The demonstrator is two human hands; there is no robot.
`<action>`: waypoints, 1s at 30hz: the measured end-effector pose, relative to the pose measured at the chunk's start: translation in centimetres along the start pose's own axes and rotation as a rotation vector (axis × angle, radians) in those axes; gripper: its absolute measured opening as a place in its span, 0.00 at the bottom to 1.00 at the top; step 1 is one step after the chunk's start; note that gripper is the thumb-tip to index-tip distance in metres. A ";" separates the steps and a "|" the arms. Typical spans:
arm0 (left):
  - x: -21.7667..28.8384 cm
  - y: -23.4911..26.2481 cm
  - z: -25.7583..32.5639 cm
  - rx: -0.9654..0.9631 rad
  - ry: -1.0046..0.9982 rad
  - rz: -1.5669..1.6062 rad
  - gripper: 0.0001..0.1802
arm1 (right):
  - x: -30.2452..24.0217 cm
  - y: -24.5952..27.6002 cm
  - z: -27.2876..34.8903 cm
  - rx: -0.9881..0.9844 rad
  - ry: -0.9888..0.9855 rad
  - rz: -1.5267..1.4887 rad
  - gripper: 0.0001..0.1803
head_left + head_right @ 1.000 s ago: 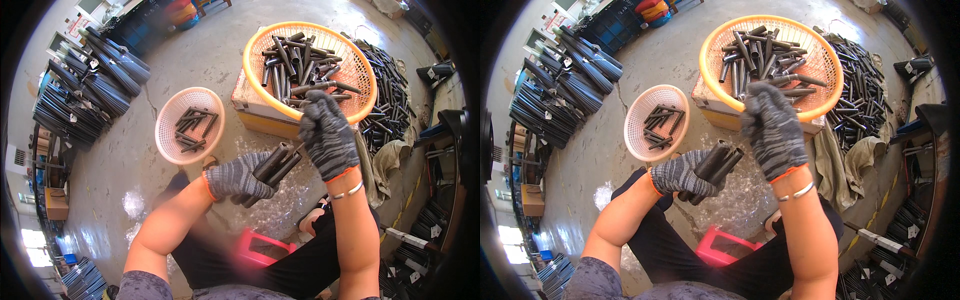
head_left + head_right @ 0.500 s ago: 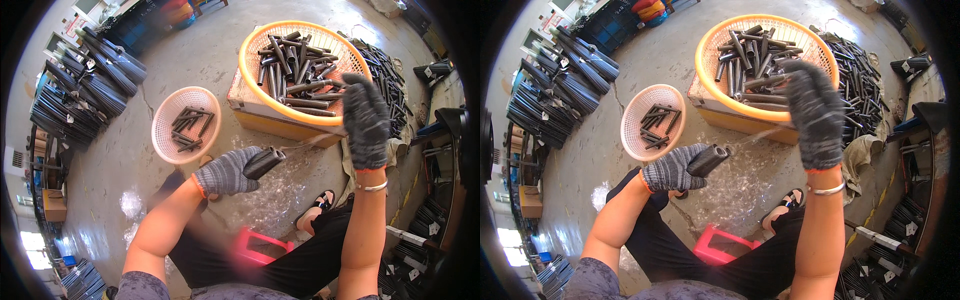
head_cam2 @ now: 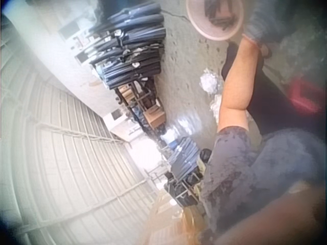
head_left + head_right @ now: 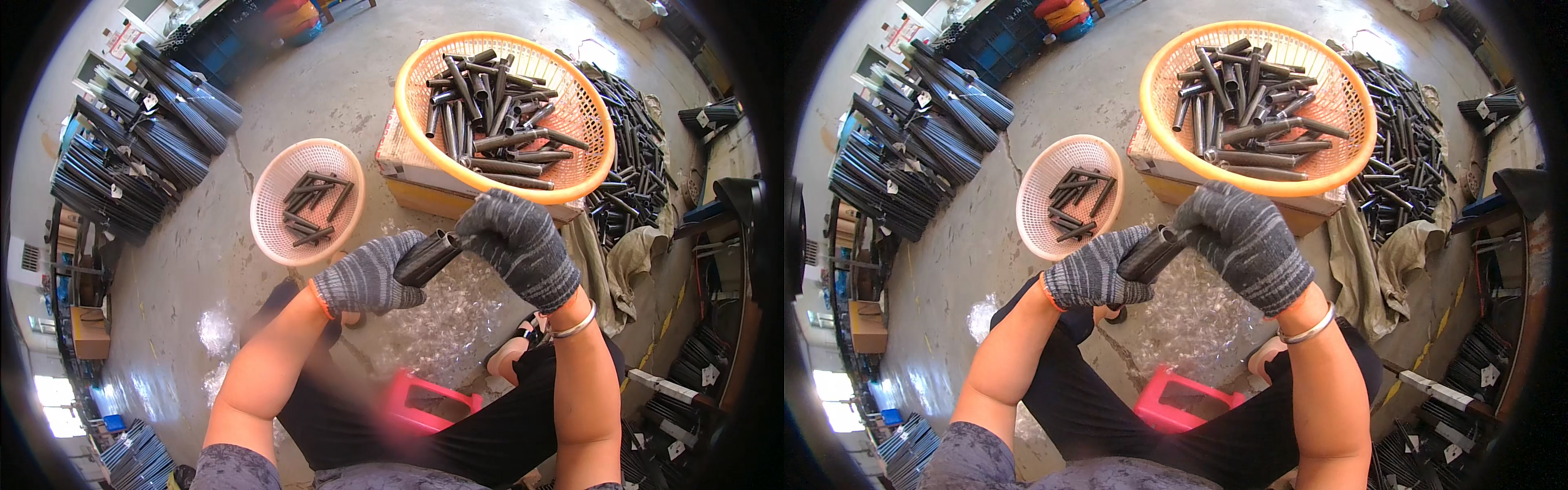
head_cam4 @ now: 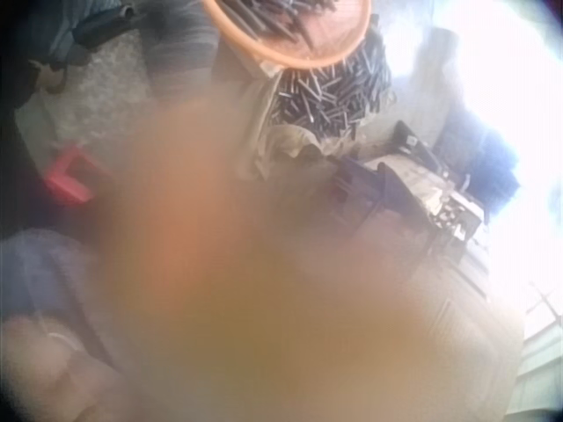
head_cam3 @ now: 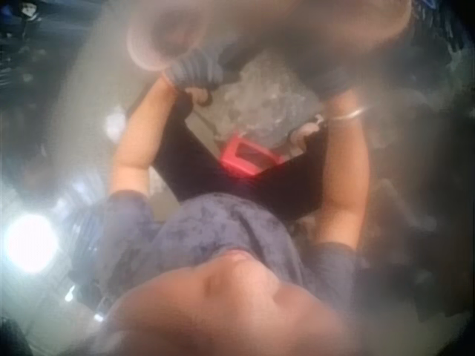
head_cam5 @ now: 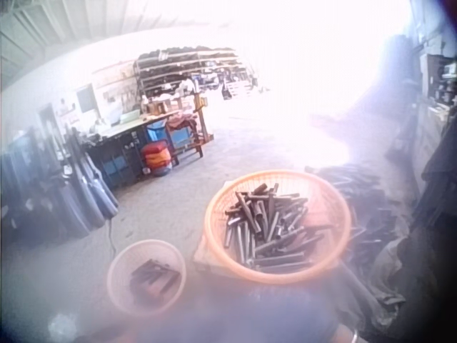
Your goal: The person picks up metal tubes from a basket, checks them by rotating them in their hands, and places them into another basket on the floor.
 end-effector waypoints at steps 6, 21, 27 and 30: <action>0.2 0.1 0.0 0.032 -0.064 0.062 0.36 | 0.6 1.5 0.2 0.221 -0.101 -0.004 0.07; -1.4 0.5 0.7 0.052 -0.067 -0.067 0.33 | 6.3 7.5 3.3 0.819 -0.486 -1.096 0.06; -1.8 1.5 0.1 0.149 -0.106 -0.050 0.30 | 3.3 4.2 1.3 0.362 -0.302 -1.180 0.08; -1.1 1.2 0.1 0.176 -0.190 -0.050 0.31 | 1.9 1.0 1.3 0.132 -0.248 -0.492 0.11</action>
Point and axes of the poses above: each hand's wrist, its own z-axis away from the middle knuckle, its own y-axis out of the back of the hand, x = y × z, the point moved 7 cm from there along -z, towards the middle knuckle, and after that the axes turned 8 degrees about y, right-handed, at the moved point
